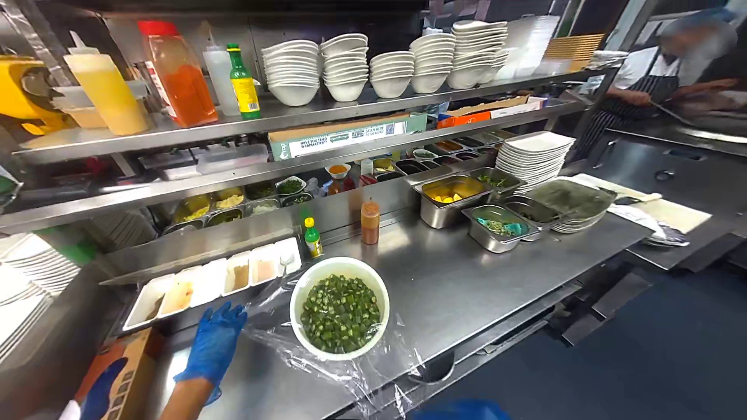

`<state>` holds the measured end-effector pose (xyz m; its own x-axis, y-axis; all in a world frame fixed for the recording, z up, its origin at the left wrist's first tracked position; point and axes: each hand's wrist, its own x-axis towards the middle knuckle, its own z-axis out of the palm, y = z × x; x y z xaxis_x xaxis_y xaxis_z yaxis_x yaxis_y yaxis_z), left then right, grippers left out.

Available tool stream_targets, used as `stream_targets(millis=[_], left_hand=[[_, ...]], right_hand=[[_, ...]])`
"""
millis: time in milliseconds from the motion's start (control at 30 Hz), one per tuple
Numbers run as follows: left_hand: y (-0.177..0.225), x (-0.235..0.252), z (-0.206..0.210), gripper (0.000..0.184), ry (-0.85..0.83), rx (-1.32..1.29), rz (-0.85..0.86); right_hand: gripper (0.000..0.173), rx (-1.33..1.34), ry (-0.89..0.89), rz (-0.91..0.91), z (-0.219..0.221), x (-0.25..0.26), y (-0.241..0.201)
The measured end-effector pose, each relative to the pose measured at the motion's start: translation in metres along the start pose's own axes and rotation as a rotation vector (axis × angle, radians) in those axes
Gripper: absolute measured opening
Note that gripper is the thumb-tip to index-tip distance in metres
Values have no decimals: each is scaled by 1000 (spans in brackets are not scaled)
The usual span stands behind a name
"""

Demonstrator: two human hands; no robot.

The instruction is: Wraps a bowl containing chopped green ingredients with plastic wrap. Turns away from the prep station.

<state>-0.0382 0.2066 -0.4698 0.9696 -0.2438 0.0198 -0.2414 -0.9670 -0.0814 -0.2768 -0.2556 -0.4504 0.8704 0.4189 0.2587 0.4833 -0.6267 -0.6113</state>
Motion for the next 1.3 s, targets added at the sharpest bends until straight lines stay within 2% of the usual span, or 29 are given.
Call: stream_targets(millis=[67, 133, 200, 267, 367, 400, 467, 567, 633, 733, 767, 833, 967, 1067, 1133, 1167, 1233, 1300], left_hand=[[-2, 2, 2, 34, 5, -17, -16], [1, 4, -2, 37, 3, -9, -39], [7, 3, -6, 44, 9, 2, -48], [12, 4, -13, 50, -33, 18, -49], [11, 4, -18, 35, -75, 11, -45], [11, 4, -19, 32, -71, 13, -52], [12, 3, -20, 31, -37, 13, -64], [15, -2, -14, 31, 68, 16, -52], [15, -5, -11, 32, 105, 8, -61], [21, -7, -8, 32, 198, -17, -53], [29, -7, -14, 33, 169, -14, -71], [50, -5, -44, 40, -69, -20, -143], [50, -3, -26, 38, 85, -43, -103], [42, -5, -10, 41, 111, 20, -107], [35, -7, -9, 48, -52, 20, -144], [30, -8, -10, 53, -106, -1, -162], [20, -16, -23, 64, -171, -87, -194], [17, -27, -51, 67, -201, -211, -288]], right_hand=[[28, -42, 188, 154, -2, 20, 14], [45, -91, 311, 309, 4, 50, 38], [71, 14, 299, 472, 5, 84, 65], [91, 250, 272, 606, 7, 119, 94], [105, 577, 46, 776, 7, 154, 108], [103, 629, -54, 801, 5, 158, 108], [81, 663, -161, 815, -1, 159, 106], [40, 615, -153, 785, -24, 154, 100], [21, 543, -93, 735, -38, 154, 98], [21, 437, 52, 644, -52, 157, 106], [20, 435, 104, 631, -55, 157, 111], [19, 446, 177, 632, -60, 158, 117], [18, 390, 230, 653, -64, 158, 123], [23, 107, 57, 729, -62, 151, 145], [35, 22, -128, 791, -69, 149, 166], [43, 68, -155, 795, -78, 150, 174], [48, 275, -17, 769, -98, 152, 181], [46, 263, 156, 751, -112, 163, 180]])
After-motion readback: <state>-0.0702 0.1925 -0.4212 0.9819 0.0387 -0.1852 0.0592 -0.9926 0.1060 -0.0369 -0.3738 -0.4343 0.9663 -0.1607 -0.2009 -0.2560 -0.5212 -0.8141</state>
